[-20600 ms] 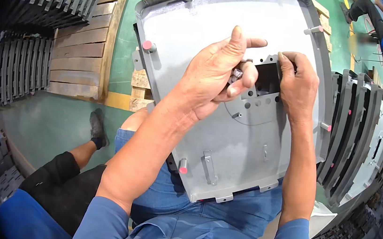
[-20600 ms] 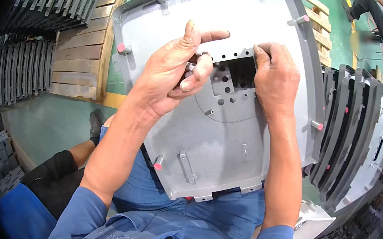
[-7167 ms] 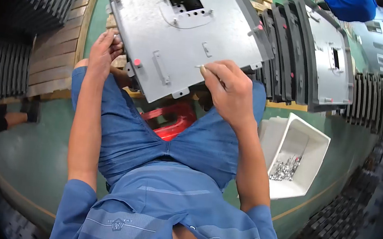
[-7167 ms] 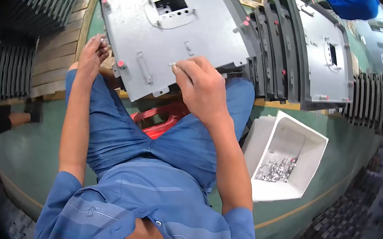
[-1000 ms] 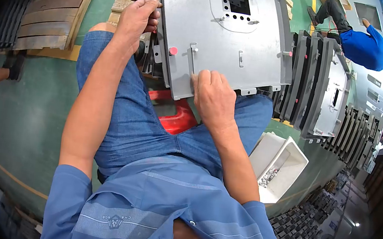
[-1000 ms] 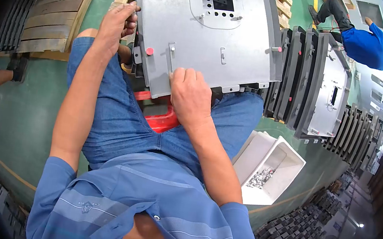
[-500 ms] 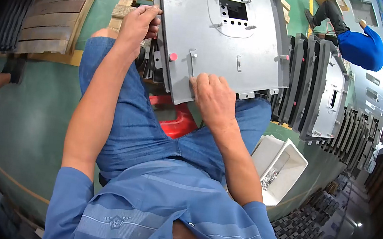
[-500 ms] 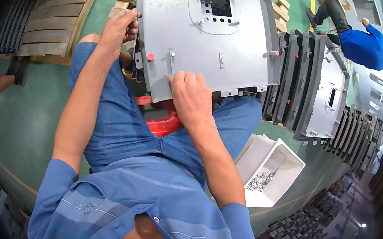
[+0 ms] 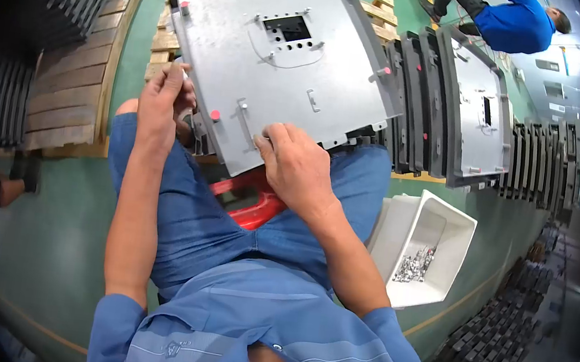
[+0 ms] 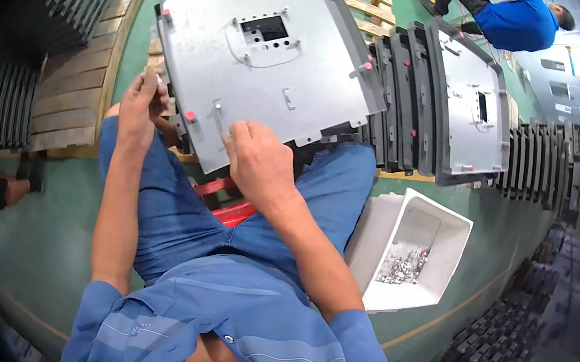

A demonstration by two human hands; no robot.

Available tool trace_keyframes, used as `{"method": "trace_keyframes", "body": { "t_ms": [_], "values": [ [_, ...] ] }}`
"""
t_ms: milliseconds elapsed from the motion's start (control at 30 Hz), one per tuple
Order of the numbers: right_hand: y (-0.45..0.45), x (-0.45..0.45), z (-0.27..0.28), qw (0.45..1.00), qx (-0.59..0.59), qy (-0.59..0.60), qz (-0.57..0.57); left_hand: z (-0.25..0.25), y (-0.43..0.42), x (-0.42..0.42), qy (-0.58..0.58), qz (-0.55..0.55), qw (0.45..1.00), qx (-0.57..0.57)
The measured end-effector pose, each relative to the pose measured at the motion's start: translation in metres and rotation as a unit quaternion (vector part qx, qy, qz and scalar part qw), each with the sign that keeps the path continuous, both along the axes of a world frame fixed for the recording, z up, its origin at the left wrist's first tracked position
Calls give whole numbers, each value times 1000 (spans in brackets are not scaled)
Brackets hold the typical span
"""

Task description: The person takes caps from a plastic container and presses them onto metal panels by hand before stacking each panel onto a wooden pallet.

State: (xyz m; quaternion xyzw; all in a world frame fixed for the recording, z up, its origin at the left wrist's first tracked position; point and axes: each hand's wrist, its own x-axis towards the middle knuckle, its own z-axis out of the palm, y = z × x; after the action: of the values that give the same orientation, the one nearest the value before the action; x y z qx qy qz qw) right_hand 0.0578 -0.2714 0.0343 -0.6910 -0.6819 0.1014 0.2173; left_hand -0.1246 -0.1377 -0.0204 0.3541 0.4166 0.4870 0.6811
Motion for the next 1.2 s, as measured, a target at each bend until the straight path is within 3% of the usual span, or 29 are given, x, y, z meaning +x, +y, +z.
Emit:
{"method": "trace_keyframes", "body": {
  "t_ms": [167, 300, 467, 567, 633, 700, 767, 833, 867, 900, 1000, 1067, 1200],
  "values": [
    [-9, 1, 11, 978, 82, 190, -25, 33, -57, 32, -13, -245, 969, -9],
    [-25, 3, 16, 945, -18, 323, -58, 28, -78, 41, -32, -321, 947, -18],
    [-40, 7, 3, 930, -45, 360, -63, 22, -79, 40, -10, -378, 925, -44],
    [-43, 21, 3, 948, -1, 302, -105, 35, -75, 39, -17, -374, 923, -92],
    [-41, 42, 1, 923, -19, 324, -209, 19, -68, 31, -78, -367, 921, -106],
    [-41, 68, -11, 899, -18, 314, -306, 15, -61, 24, -216, -266, 935, -88],
    [-47, 96, -34, 898, -4, 253, -360, 10, -45, 11, -242, -204, 944, -94],
    [-48, 110, -38, 859, -38, 313, -404, 9, -26, -2, -286, -130, 941, -127],
    [-49, 111, -30, 824, -79, 372, -419, 5, -19, -10, -286, -128, 941, -125],
    [-48, 113, -31, 825, -79, 373, -417, 2, -12, -19, -274, -81, 950, -122],
    [-44, 121, -46, 738, -91, 563, -362, -5, 5, -32, -255, -28, 958, -130],
    [-35, 122, -46, 729, -93, 585, -343, -13, 16, -37, -252, -31, 953, -166],
    [-19, 122, -51, 707, -118, 595, -365, 6, 27, -26, -21, -50, 984, -167]
  ]
}}
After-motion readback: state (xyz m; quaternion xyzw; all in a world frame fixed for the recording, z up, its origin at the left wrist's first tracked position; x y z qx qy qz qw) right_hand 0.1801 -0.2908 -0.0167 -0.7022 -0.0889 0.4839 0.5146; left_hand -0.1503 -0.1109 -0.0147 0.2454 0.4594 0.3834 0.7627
